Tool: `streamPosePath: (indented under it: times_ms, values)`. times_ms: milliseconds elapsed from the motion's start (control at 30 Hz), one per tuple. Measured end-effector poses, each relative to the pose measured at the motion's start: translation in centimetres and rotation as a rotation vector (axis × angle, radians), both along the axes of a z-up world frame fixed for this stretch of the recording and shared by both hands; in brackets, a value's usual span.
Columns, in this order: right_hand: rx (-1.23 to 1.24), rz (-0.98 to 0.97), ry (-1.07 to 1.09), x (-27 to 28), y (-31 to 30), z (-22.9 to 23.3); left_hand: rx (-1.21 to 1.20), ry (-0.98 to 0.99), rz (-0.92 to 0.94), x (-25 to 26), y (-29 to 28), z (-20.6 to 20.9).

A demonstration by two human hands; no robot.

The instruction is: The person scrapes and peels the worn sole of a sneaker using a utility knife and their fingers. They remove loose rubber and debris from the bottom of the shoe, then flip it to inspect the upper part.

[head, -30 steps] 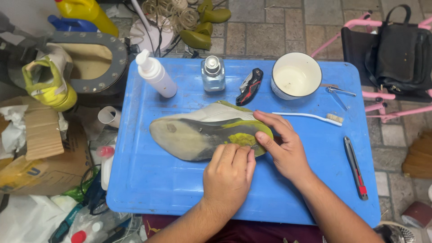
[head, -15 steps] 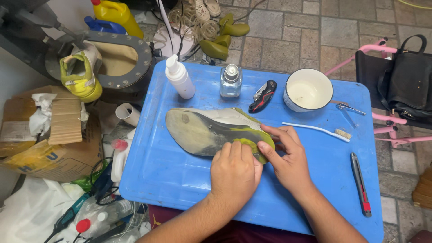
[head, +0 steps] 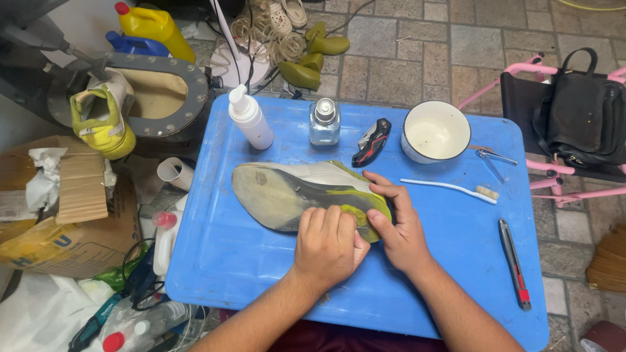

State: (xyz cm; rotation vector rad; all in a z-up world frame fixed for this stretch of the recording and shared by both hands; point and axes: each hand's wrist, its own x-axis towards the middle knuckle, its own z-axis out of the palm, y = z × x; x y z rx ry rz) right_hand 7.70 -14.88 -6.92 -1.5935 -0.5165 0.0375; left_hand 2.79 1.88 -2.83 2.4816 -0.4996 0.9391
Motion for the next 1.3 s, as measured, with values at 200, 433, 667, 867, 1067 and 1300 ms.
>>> streamPosePath:
  times_ms: [200,433,667,867,1067,1300]
  values:
    - [0.01,0.026,0.03,0.1,-0.3,-0.4,-0.055,0.065,-0.051,0.4,0.2,0.1]
    - [0.017,0.047,0.011,0.5,-0.3,-0.3,-0.234,0.225,-0.112,-1.2,1.3,1.9]
    - [-0.026,0.025,-0.012,0.6,-0.3,0.0,-0.181,0.162,0.016,-2.1,-0.2,2.5]
    - [-0.069,0.009,-0.023,0.4,-0.4,-0.1,-0.117,0.136,0.008,-2.1,-0.3,2.2]
    - [-0.08,0.006,-0.033,0.4,-0.4,0.3,0.091,0.143,0.022,-0.8,-0.2,1.0]
    - [-0.115,-0.016,-0.017,0.2,-0.5,0.5,0.046,0.237,-0.018,-0.2,-0.3,-0.8]
